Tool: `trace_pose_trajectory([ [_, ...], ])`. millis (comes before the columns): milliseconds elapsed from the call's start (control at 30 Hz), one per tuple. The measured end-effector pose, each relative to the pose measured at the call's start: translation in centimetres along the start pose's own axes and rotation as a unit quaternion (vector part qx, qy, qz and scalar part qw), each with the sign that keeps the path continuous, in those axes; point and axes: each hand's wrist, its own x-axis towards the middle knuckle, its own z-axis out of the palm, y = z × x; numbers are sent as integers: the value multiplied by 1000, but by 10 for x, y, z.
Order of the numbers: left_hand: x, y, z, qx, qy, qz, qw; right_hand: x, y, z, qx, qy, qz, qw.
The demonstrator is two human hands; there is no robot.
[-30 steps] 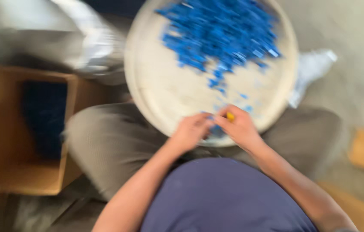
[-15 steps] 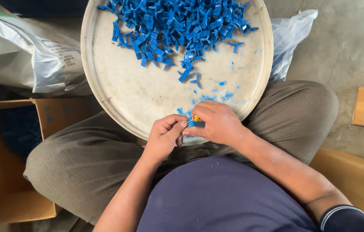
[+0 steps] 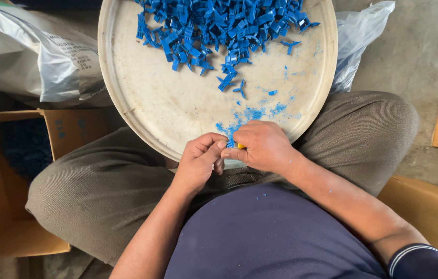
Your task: The person sits cross-legged with a white tray on their lap and uses a yellow utility knife to cut blue plastic strips into small pieces. The cut pieces accumulate on the tray throughout the clip.
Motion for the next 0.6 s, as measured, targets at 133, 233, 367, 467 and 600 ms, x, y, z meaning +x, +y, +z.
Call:
trace_pose_trajectory([
  [133, -5, -1, 0, -35, -45, 13, 998, 1, -3, 0, 77, 24, 14, 997],
  [233, -7, -3, -1, -58, -65, 6, 996, -1, -4, 1, 101, 23, 16, 995],
  [367, -6, -4, 1, -91, -80, -3, 993, -3, -4, 1, 106, 19, 18, 994],
  [467, -6, -4, 2, -109, -76, -10, 991, -4, -5, 0, 93, 35, 23, 995],
  [600, -6, -2, 3, -123, -87, -7, 989, -4, -3, -3, 105, 37, 28, 993],
])
